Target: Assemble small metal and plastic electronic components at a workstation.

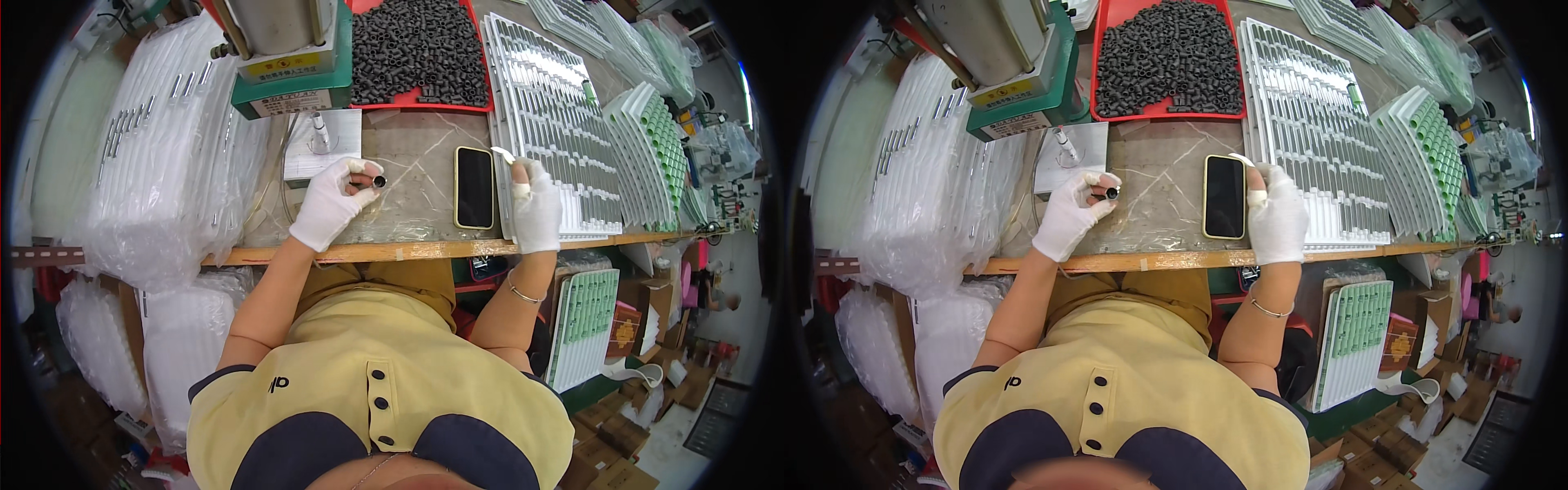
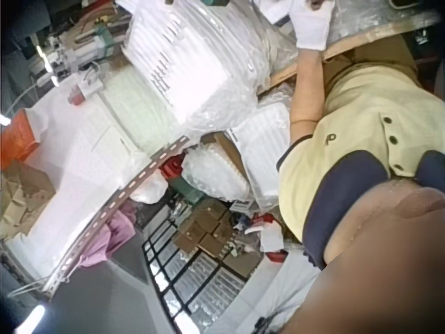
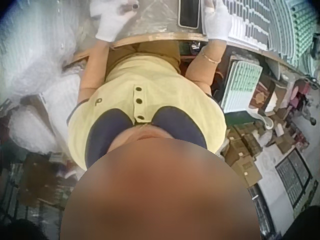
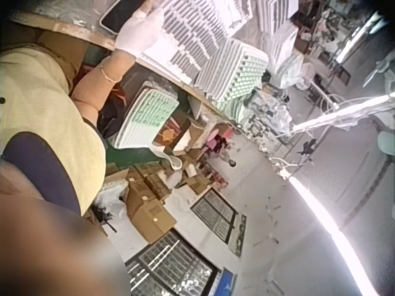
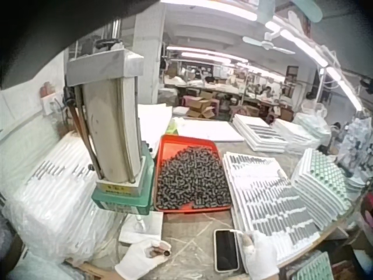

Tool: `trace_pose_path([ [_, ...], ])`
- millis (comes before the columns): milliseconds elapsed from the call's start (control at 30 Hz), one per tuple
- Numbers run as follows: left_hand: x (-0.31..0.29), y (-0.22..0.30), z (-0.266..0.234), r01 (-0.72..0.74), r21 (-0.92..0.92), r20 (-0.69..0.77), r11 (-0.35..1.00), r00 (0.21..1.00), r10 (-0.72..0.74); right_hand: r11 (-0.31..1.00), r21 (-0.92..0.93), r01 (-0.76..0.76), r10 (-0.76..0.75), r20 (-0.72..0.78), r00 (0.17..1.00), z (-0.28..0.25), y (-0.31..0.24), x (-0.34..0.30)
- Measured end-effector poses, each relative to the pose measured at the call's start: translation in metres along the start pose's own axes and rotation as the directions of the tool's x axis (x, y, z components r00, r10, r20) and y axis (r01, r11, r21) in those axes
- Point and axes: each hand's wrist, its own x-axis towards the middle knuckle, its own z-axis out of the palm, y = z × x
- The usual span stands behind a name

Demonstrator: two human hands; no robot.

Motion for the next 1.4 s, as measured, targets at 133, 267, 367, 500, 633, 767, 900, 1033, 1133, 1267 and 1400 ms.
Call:
trace_pose_path([
  [133, -0.006, -0.004, -0.012, 0.037, -0.142, -0.053, 0.989, 0.998, -0.045, 0.989, 0.023, -0.148, 0.150, -0.175, 0.973, -0.006, 0.019, 0.006],
  [267, -0.007, -0.007, -0.010, 0.142, -0.154, 0.067, 0.978, 0.989, -0.133, 0.933, -0.236, -0.272, 0.268, -0.050, 0.962, -0.031, 0.031, 0.026],
  [367, -0.004, -0.005, 0.001, 0.120, -0.003, 0.041, 0.993, 0.992, -0.120, 0.833, -0.478, -0.278, 0.396, 0.166, 0.903, -0.017, 0.010, 0.046],
  [500, -0.005, 0.005, 0.003, 0.006, 0.164, -0.006, 0.986, 1.000, -0.005, 0.808, -0.559, -0.183, 0.302, 0.126, 0.945, -0.003, 0.025, 0.054],
  [633, -0.008, 0.002, -0.006, 0.014, 0.167, -0.044, 0.986, 0.999, -0.007, 0.948, -0.130, -0.289, 0.302, 0.096, 0.948, -0.007, 0.015, 0.041],
  [767, -0.008, 0.007, -0.006, 0.044, 0.209, -0.081, 0.977, 0.996, -0.028, 0.819, 0.571, 0.050, -0.198, 0.200, 0.960, 0.035, -0.043, 0.004],
  [900, -0.008, 0.003, -0.013, 0.008, 0.232, -0.077, 0.973, 0.997, 0.010, 0.578, 0.803, -0.145, -0.175, 0.295, 0.939, 0.073, -0.091, -0.016],
  [1033, -0.008, -0.004, -0.021, -0.044, 0.249, -0.133, 0.967, 0.988, 0.079, 0.702, 0.696, 0.150, -0.328, 0.129, 0.936, 0.083, -0.095, -0.014],
  [1133, -0.012, 0.000, -0.022, -0.007, 0.218, -0.167, 0.976, 0.985, 0.044, 0.776, 0.478, 0.412, -0.502, 0.072, 0.862, 0.082, -0.102, -0.011],
  [1267, -0.012, -0.016, -0.024, 0.016, 0.198, -0.205, 0.980, 0.978, 0.026, 0.799, 0.427, 0.424, -0.505, 0.093, 0.858, 0.089, -0.105, -0.011],
  [1400, -0.013, -0.014, -0.028, -0.030, 0.166, -0.211, 0.986, 0.975, 0.065, 0.813, 0.385, 0.437, -0.514, 0.123, 0.849, 0.102, -0.105, -0.017],
])
